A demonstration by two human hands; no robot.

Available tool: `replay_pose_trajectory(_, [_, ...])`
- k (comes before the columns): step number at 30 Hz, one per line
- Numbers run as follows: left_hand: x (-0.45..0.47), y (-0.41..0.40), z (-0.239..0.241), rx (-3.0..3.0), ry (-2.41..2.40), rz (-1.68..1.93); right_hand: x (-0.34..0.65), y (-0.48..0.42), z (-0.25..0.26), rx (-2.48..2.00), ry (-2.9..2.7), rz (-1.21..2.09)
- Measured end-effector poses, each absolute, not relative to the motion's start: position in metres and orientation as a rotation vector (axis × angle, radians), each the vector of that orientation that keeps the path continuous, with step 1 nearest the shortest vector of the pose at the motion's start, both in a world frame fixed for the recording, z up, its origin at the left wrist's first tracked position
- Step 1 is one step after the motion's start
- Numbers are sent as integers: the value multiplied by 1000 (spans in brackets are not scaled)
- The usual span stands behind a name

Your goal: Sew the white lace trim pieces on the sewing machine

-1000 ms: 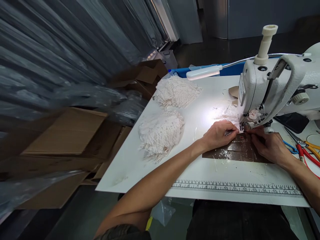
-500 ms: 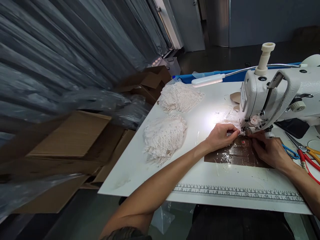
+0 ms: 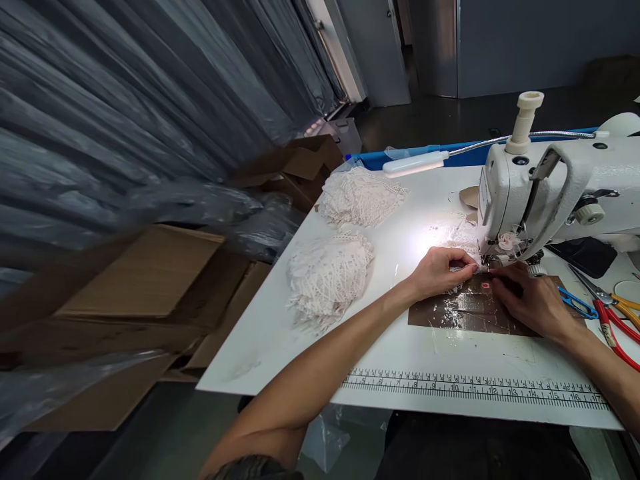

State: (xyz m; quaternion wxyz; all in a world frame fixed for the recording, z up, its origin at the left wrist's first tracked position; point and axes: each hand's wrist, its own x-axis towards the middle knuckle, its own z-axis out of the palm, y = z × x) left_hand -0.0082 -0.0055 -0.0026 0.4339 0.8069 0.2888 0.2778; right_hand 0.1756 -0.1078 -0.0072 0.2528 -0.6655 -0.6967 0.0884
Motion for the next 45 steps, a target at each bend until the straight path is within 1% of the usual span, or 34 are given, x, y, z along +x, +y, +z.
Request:
replay_pose_trajectory(6, [-8,-7,-10,2010,690,766,168,-99,-10,-1938,-1869,260])
replay_pose_trajectory(14, [-8,-9,-12,2072,666,789,171,-101,-15,-1847,-1826,243])
replay_pose_trajectory(17, [-10,-9,-12,2209,577,785,176,-103,-13,-1781,-1800,259])
replay_pose_trajectory(21, [-14,-9,-12,2553,457,769,182,-108,-9,-1693,-1825,274])
replay_pose_trajectory(27, [-15,-12,-12,2981,394,756,183,-113,-9,-1624,-2022,255])
replay_pose_trajectory(32, [-16,-12,-9,3081,340,712,182,-113,-11,-1663,-2161,135])
replay_pose_trajectory(37, [-20,-10,-7,3120,200,623,182,-114,-9,-1679,-2247,105])
replay_pose_trajectory(45, [-22,-11,-5,3174,135,506,180,-116,-9,-1677,-2275,37])
